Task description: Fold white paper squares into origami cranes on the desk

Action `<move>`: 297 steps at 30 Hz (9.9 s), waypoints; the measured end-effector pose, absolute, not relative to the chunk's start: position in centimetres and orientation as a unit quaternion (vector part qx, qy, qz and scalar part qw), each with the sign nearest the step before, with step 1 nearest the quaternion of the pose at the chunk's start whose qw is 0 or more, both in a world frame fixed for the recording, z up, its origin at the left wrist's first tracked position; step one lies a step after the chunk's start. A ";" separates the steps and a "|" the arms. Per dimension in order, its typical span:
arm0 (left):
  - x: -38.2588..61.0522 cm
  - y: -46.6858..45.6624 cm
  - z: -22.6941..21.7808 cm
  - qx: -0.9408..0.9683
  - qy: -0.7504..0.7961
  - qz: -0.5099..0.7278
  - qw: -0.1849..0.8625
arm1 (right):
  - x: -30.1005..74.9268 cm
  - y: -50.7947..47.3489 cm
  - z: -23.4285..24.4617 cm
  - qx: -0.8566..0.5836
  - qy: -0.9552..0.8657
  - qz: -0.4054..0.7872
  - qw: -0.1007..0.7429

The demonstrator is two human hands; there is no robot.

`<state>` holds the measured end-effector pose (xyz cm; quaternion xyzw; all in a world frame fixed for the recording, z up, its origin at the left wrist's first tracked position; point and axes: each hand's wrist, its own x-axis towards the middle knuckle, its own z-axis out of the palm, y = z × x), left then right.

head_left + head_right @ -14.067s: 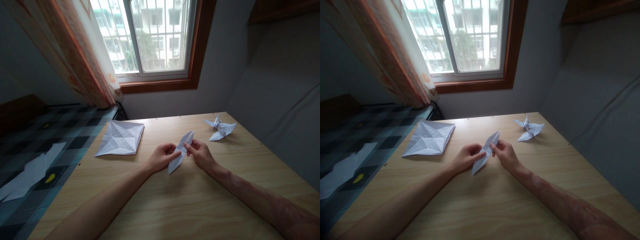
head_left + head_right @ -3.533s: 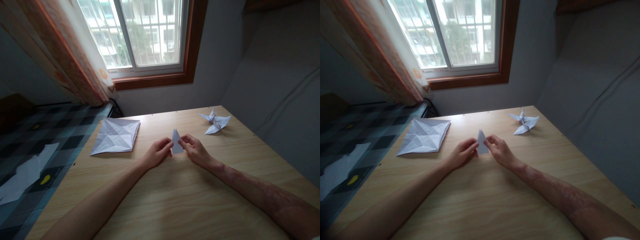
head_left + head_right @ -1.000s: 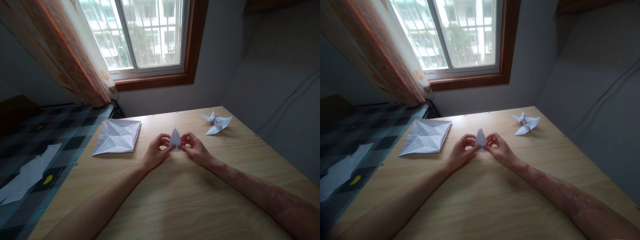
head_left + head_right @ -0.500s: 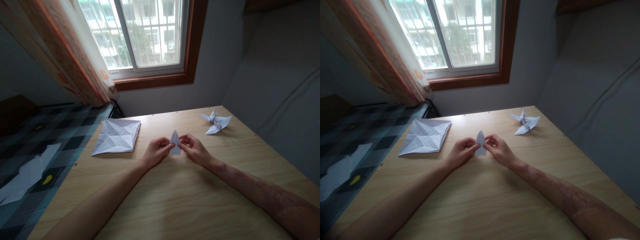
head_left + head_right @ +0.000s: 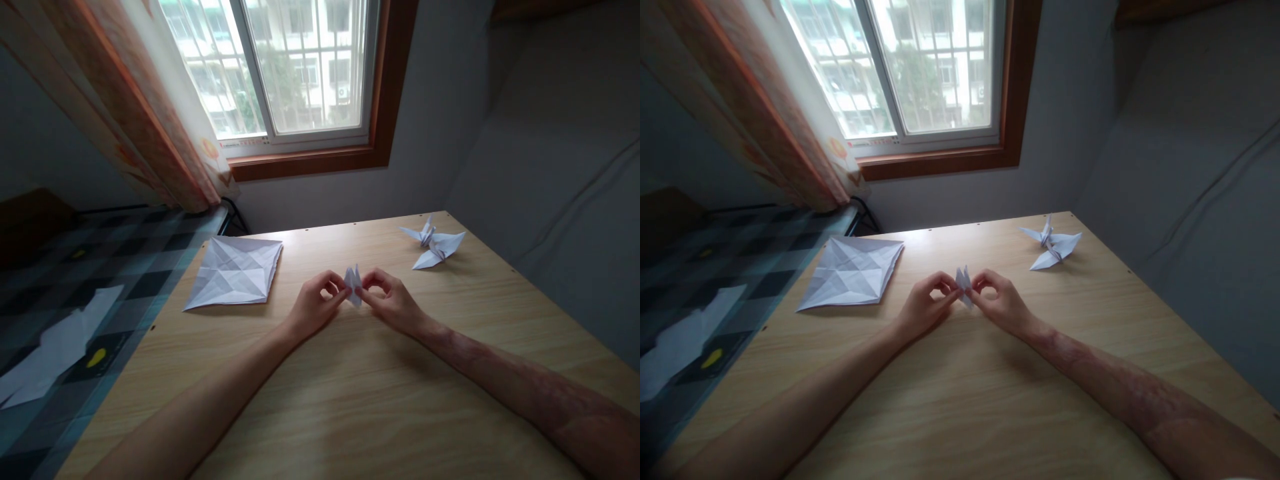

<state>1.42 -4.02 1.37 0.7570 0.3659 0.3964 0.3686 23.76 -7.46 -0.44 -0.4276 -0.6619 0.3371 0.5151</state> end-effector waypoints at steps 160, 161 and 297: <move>0.5 -3.6 1.9 0.624 0.249 0.271 0.689 | 24.1 -8.1 0.3 -0.359 -0.655 0.281 0.603; 0.5 -3.6 1.9 0.627 0.250 0.270 0.687 | 24.0 -8.1 0.3 -0.364 -0.653 0.277 0.604; 0.9 -4.5 2.5 0.827 0.321 0.281 0.365 | 23.8 -7.6 -0.3 -0.389 -0.611 0.321 0.611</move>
